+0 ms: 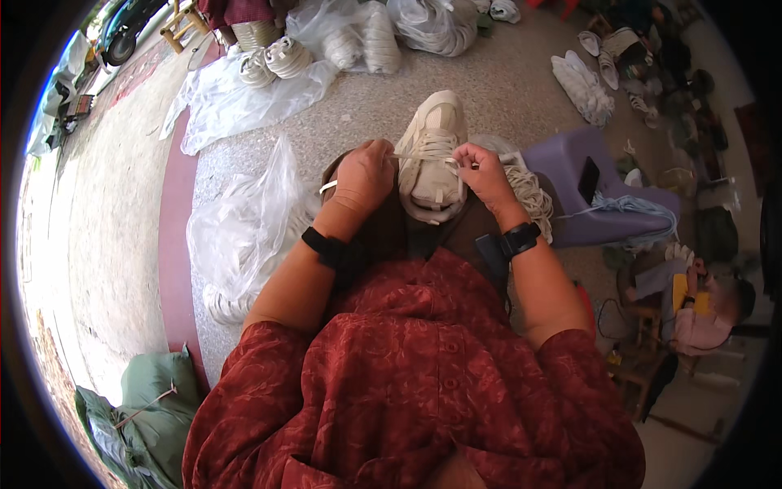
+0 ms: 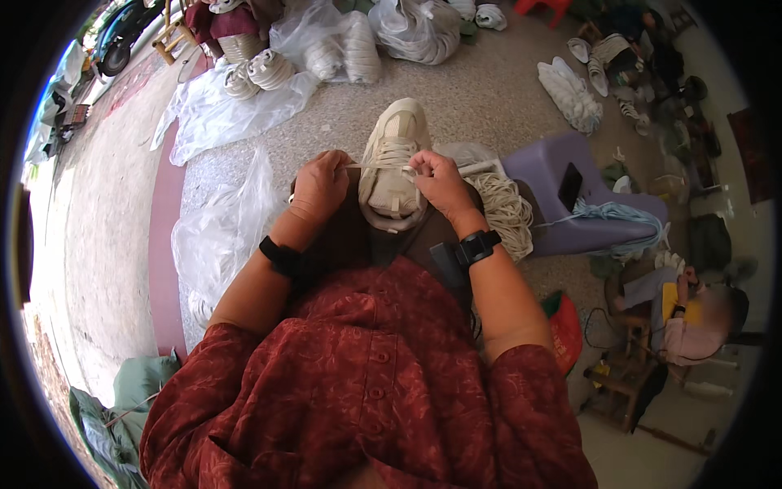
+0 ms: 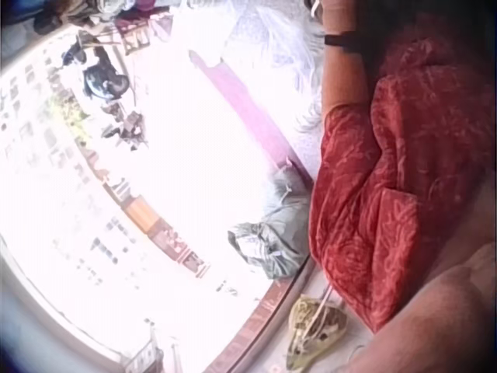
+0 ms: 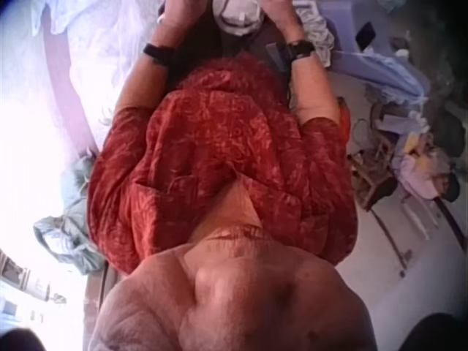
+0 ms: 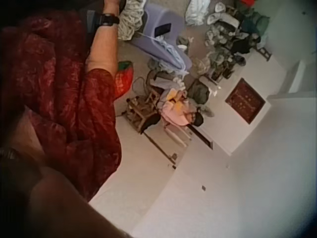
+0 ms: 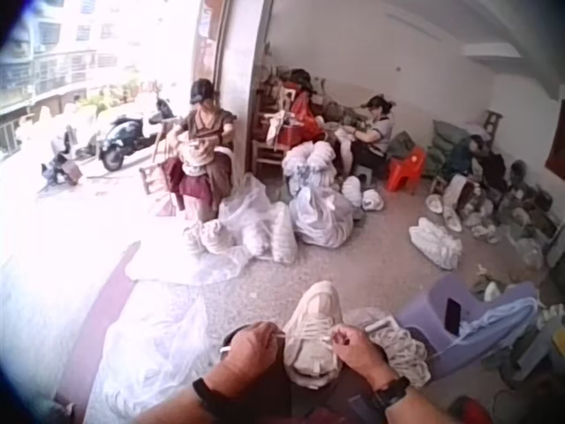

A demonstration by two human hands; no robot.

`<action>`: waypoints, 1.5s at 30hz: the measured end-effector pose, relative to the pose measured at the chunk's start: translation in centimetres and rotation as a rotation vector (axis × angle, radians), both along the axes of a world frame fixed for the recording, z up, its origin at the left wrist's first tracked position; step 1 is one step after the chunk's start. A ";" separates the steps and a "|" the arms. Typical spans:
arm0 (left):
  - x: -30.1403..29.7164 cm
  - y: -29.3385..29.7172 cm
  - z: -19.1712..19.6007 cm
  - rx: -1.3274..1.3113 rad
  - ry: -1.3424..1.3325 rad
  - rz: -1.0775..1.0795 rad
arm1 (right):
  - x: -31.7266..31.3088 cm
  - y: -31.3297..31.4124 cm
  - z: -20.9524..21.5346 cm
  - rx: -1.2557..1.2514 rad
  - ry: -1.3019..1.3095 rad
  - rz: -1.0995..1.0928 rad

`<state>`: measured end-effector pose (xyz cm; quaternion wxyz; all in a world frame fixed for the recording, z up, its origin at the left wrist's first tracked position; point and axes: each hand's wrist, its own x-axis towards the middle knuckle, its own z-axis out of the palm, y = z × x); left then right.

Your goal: Lacing a cream-colored sneaker in a manufacturing setting.

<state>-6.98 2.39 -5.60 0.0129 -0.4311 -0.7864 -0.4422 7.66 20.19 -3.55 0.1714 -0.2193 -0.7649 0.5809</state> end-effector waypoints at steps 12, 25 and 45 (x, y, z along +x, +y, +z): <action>0.7 0.2 0.7 -0.109 -0.192 -0.107 | 0.1 2.9 0.2 -0.701 0.004 0.082; -1.2 2.5 0.8 -0.216 -0.571 -0.299 | -1.1 1.9 2.4 -0.063 -0.149 0.286; -1.0 2.5 1.1 -0.071 -1.015 -0.376 | -1.6 3.3 3.0 -0.560 -0.231 0.348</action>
